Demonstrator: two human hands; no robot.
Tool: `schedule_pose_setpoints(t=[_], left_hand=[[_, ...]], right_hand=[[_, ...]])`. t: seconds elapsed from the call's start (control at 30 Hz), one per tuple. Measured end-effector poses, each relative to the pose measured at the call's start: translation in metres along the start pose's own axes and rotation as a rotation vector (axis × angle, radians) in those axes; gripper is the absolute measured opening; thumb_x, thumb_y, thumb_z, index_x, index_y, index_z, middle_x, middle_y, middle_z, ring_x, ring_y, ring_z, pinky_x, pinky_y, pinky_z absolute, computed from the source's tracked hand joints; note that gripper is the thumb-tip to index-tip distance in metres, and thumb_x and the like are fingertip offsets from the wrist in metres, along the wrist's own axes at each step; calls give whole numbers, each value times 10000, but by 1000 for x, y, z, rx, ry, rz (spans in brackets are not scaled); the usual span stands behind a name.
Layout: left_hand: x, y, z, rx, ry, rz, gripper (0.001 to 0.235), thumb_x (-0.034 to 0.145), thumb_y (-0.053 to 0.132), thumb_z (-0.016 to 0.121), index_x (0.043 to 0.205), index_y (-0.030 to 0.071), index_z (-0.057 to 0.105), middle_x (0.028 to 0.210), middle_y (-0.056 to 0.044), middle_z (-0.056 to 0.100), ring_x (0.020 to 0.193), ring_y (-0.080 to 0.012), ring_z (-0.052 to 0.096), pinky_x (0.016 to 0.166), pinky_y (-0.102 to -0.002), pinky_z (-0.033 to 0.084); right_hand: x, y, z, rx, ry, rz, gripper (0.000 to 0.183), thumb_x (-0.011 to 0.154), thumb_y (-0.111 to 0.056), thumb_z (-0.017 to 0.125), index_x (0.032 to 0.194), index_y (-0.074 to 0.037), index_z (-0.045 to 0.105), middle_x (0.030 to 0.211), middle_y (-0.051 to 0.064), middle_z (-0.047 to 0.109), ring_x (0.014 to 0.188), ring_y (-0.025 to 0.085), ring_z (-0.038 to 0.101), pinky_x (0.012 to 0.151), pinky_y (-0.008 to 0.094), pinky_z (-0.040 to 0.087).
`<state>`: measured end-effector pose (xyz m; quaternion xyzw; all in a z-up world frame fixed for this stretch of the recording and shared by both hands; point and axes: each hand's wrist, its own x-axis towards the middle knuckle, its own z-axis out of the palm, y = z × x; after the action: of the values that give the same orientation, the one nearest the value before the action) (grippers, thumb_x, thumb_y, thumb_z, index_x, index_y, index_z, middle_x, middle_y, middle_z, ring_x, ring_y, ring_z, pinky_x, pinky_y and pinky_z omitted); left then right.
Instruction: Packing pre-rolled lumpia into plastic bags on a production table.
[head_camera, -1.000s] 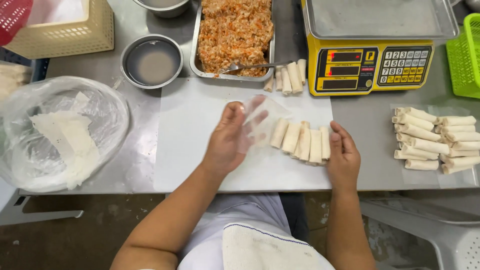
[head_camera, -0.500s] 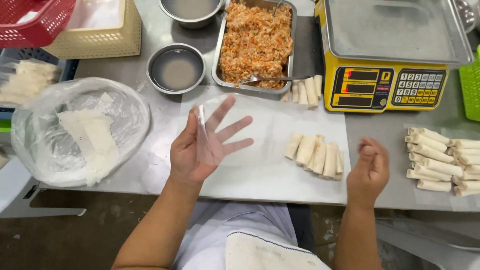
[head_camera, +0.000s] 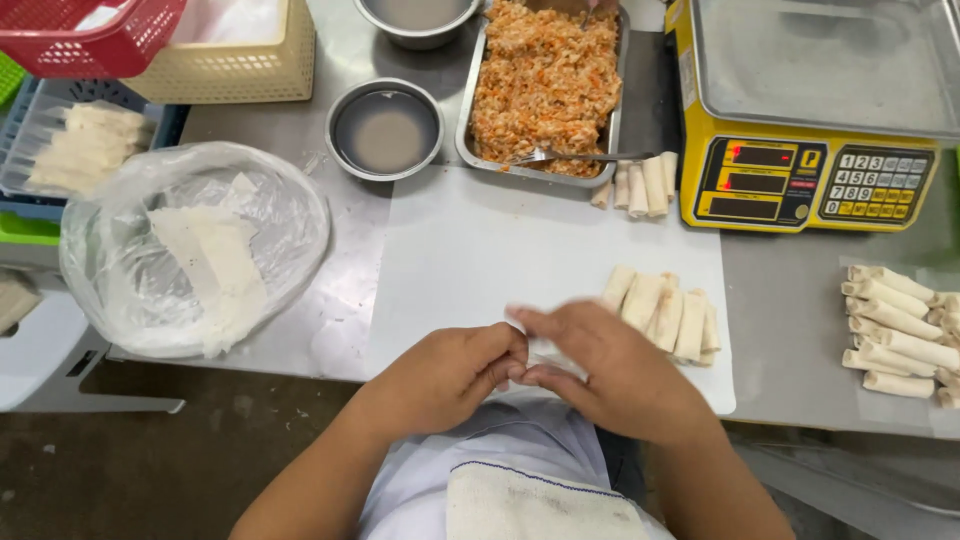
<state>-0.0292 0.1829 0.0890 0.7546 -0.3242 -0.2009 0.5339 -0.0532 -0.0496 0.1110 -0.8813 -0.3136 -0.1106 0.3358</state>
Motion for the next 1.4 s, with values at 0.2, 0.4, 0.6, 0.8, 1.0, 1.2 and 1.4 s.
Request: schedule_pose_setpoints(t=[0.2, 0.4, 0.6, 0.8, 1.0, 1.2, 1.4], left_hand=[[-18, -3, -11, 160, 186, 109, 315, 1011, 119, 579, 1318, 73, 525, 1050, -86, 736, 963, -201, 747, 900, -325, 583], [-14, -6, -14, 124, 268, 177, 100, 999, 67, 578, 981, 82, 675, 903, -41, 694, 791, -177, 673, 741, -280, 536], [-8, -4, -11, 532, 248, 345, 62, 985, 177, 705, 937, 151, 675, 860, -13, 618, 717, -237, 587, 677, -371, 467], [-18, -8, -19, 183, 207, 56, 630, 839, 429, 794, 1278, 85, 501, 1206, -59, 601, 1080, -206, 627, 949, -350, 513], [-32, -48, -26, -25, 190, -375, 384, 921, 186, 676, 1286, 184, 557, 992, 24, 742, 983, -129, 710, 937, -296, 532], [-39, -62, -29, -36, 282, -518, 119, 929, 201, 697, 834, 137, 730, 845, 36, 730, 799, -107, 629, 746, -263, 482], [-37, -63, -29, 212, 289, -425, 198, 960, 297, 699, 895, 131, 785, 758, -72, 676, 701, -218, 679, 668, -367, 569]], right_hand=[[-10, 4, 21, 288, 20, 127, 200, 980, -140, 648, 1163, -84, 706, 861, 41, 727, 716, 178, 642, 673, 290, 519], [-14, 3, 23, 311, 22, 197, 199, 954, -272, 670, 935, -91, 749, 883, 35, 693, 792, 174, 699, 691, 279, 556], [0, -20, 12, 30, 35, -104, 237, 960, -174, 703, 1164, -66, 649, 1054, 92, 671, 967, 289, 593, 1003, 492, 486], [-25, 9, 31, 193, 176, 147, 81, 983, -103, 594, 965, -101, 673, 819, 1, 682, 696, 181, 594, 992, 446, 511], [-37, 31, 29, 32, 452, 280, 84, 951, -47, 722, 1032, -45, 699, 981, 91, 668, 924, 223, 651, 852, 297, 558], [-49, 35, 39, 115, 428, 470, 76, 930, -63, 739, 993, -22, 733, 904, 89, 717, 869, 205, 673, 752, 279, 550], [-58, 48, 35, 514, 350, 680, 167, 842, -2, 805, 998, 23, 754, 769, 84, 704, 753, 126, 601, 724, 338, 568]])
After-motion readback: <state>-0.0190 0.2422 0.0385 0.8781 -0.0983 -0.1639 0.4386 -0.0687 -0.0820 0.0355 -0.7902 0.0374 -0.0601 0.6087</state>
